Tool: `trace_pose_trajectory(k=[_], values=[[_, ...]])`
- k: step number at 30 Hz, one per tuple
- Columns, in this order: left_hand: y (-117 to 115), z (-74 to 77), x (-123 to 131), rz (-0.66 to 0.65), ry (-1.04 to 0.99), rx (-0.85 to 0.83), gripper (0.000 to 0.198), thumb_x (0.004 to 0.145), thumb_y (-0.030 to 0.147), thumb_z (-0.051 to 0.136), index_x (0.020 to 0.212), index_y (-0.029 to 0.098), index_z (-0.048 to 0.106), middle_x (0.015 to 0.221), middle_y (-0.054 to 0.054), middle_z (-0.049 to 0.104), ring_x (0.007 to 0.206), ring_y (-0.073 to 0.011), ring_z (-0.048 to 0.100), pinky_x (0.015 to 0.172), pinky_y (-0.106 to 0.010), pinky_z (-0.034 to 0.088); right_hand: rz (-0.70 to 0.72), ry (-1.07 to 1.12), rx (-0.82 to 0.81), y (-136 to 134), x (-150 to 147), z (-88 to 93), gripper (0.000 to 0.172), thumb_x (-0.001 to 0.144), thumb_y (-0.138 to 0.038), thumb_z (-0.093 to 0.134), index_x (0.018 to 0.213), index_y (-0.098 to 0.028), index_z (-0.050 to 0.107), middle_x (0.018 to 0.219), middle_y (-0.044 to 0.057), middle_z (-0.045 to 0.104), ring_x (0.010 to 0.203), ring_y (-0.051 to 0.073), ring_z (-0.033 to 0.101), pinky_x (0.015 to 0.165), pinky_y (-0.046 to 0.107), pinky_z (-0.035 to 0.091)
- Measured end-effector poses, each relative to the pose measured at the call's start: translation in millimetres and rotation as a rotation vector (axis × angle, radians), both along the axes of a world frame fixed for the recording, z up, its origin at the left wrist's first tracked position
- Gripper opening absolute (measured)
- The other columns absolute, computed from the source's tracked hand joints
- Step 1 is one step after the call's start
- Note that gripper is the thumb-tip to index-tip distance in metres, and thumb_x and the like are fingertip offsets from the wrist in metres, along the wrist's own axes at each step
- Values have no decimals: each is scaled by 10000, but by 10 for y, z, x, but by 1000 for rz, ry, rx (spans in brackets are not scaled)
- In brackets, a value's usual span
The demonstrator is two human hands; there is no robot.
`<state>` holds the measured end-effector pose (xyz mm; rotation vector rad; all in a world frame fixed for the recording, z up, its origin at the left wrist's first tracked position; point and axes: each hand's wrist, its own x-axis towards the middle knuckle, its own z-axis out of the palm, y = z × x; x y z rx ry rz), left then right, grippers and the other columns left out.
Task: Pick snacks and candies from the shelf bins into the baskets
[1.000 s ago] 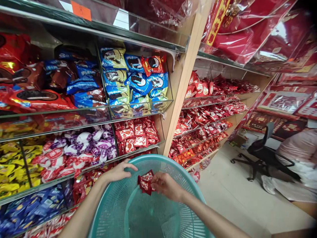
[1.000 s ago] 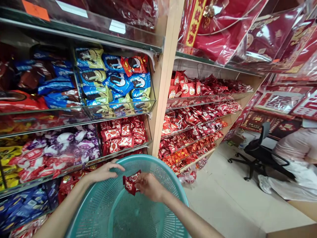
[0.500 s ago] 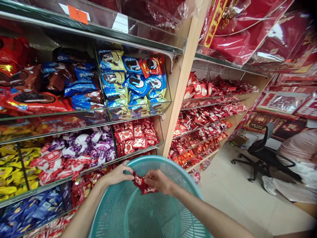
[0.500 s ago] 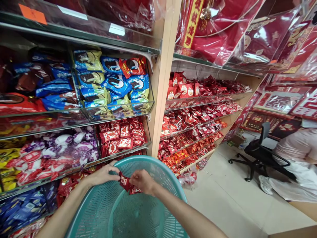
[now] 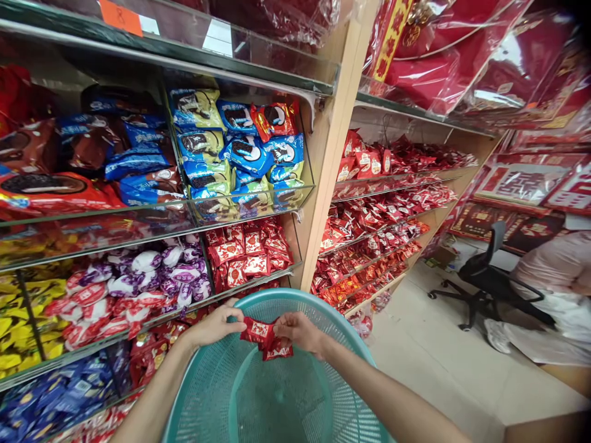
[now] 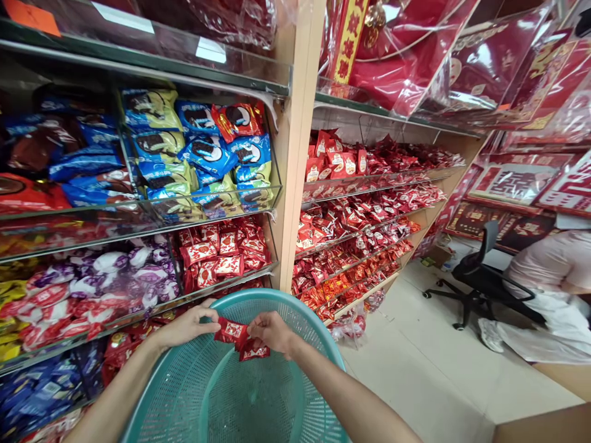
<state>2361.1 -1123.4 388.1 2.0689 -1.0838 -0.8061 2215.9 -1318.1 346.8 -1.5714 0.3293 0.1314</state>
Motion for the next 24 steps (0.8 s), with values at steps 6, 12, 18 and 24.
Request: trace_pose_trajectory(k=[6, 12, 18, 24], values=[[-14, 4, -3, -7, 0, 1, 302, 724, 478, 583, 628, 193, 555, 951, -1, 534, 1046, -195, 483, 957, -259, 329, -56, 50, 131, 25, -41, 87, 441, 579, -539, 743, 728, -161, 573, 591, -15, 584, 507, 92, 514, 517, 223, 396], [-3, -24, 25, -18, -10, 0, 292, 725, 471, 582, 635, 194, 562, 948, 5, 536, 1069, -196, 458, 970, -260, 314, -92, 360, 306, 86, -26, 119, 549, 800, -680, 436, 758, -155, 589, 615, 24, 609, 492, 98, 551, 487, 208, 421], [-7, -79, 31, -9, -30, -20, 288, 726, 467, 588, 637, 193, 599, 945, 1, 542, 1053, -197, 464, 973, -269, 314, -50, 500, 424, 246, 80, 170, 750, 857, -699, 183, 728, -113, 631, 647, 114, 637, 520, 117, 589, 470, 195, 455], [-4, -97, 55, -39, -25, -6, 296, 687, 486, 631, 724, 195, 677, 1008, -13, 501, 1031, -199, 486, 946, -277, 358, -105, 389, 383, 310, 136, 71, 485, 869, -542, 413, 774, -108, 610, 657, 103, 653, 563, 140, 632, 549, 233, 508]])
